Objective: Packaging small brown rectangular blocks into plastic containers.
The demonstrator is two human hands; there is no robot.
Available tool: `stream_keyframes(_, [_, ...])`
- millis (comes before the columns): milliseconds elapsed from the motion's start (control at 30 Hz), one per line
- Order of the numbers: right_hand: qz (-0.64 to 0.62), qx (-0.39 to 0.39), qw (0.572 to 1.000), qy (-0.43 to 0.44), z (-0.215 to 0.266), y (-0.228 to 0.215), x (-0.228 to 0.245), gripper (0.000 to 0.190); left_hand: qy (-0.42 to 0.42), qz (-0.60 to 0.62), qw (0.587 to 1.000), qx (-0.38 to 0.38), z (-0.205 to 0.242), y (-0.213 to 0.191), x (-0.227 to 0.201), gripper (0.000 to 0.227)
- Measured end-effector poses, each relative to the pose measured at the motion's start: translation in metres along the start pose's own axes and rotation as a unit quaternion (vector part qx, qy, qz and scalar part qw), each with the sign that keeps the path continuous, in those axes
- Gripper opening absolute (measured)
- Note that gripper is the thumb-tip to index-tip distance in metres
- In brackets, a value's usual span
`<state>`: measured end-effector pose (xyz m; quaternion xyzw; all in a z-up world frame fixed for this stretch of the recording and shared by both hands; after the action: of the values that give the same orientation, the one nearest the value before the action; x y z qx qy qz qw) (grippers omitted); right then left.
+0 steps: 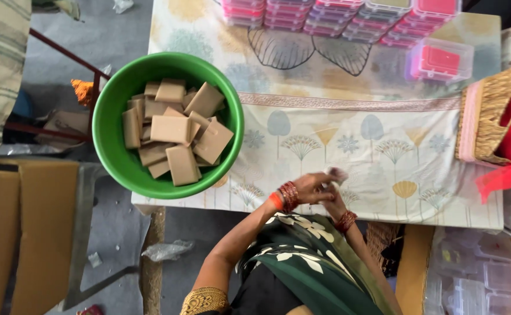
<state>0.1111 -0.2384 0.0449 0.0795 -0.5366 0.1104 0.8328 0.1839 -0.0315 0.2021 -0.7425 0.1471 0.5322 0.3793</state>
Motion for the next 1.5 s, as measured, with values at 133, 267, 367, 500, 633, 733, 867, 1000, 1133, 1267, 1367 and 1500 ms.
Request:
stream_keyframes(133, [-0.268,-0.075,0.960,0.027,0.001,-0.011,0.026,0.057,-0.046,-0.061,0.978,-0.195,0.047,-0.084,0.018,0.038])
stream_keyframes(267, [-0.535,-0.192,0.821,0.056,0.019,-0.067,0.000,0.061,-0.193,-0.362,0.835,-0.367,0.120,-0.186,0.061,0.046])
stream_keyframes(367, [-0.620,-0.255,0.739,0.071,0.038,-0.104,-0.022,0.066,-0.366,-0.449,0.775,-0.251,0.151,-0.250,0.058,0.079])
stream_keyframes(500, [-0.612,-0.323,0.715,0.097,0.058,-0.125,-0.048,0.067,-0.454,-0.503,0.725,-0.122,0.195,-0.287,0.120,0.093])
stream_keyframes(633, [-0.621,-0.315,0.714,0.078,0.050,-0.137,-0.099,0.067,-0.424,-0.535,0.722,-0.115,0.215,-0.304,0.127,0.091])
stream_keyframes(733, [-0.628,-0.287,0.720,0.072,0.042,-0.142,-0.110,0.068,-0.384,-0.573,0.717,-0.100,0.195,-0.300,0.122,0.088])
stream_keyframes(867, [-0.584,-0.264,0.763,0.086,0.056,-0.132,-0.083,0.067,-0.437,-0.630,0.642,0.002,0.183,-0.300,0.101,0.094])
stream_keyframes(1000, [-0.603,-0.232,0.755,0.111,0.046,-0.133,-0.096,0.064,-0.473,-0.609,0.635,-0.051,0.177,-0.290,0.062,0.077])
stream_keyframes(1133, [-0.648,-0.203,0.720,0.145,0.044,-0.139,-0.058,0.066,-0.459,-0.643,0.608,-0.087,0.189,-0.281,0.079,0.078])
stream_keyframes(1267, [-0.627,-0.148,0.750,0.151,0.061,-0.147,0.042,0.066,-0.492,-0.673,0.533,-0.143,0.202,-0.278,0.096,0.056])
stream_keyframes(1367, [-0.566,-0.146,0.808,-0.071,0.083,-0.207,0.142,0.069,-0.463,-0.632,0.559,-0.270,0.201,-0.260,0.100,0.069])
stream_keyframes(1500, [-0.267,-0.456,0.588,-0.612,0.128,-0.351,0.204,0.073,-0.245,-0.538,0.593,-0.547,0.158,-0.215,0.088,0.083])
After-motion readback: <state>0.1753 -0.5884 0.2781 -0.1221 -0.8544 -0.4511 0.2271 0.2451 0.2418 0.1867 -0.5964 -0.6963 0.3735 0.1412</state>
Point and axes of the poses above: each hand's wrist, its own z-axis away from the middle knuckle, its own y-axis out of the palm, x = y × z, the point moved 1 cm from there along -z, towards the middle knuckle, and after that the axes turned 8 degrees about -z, right-handed, at the moved point
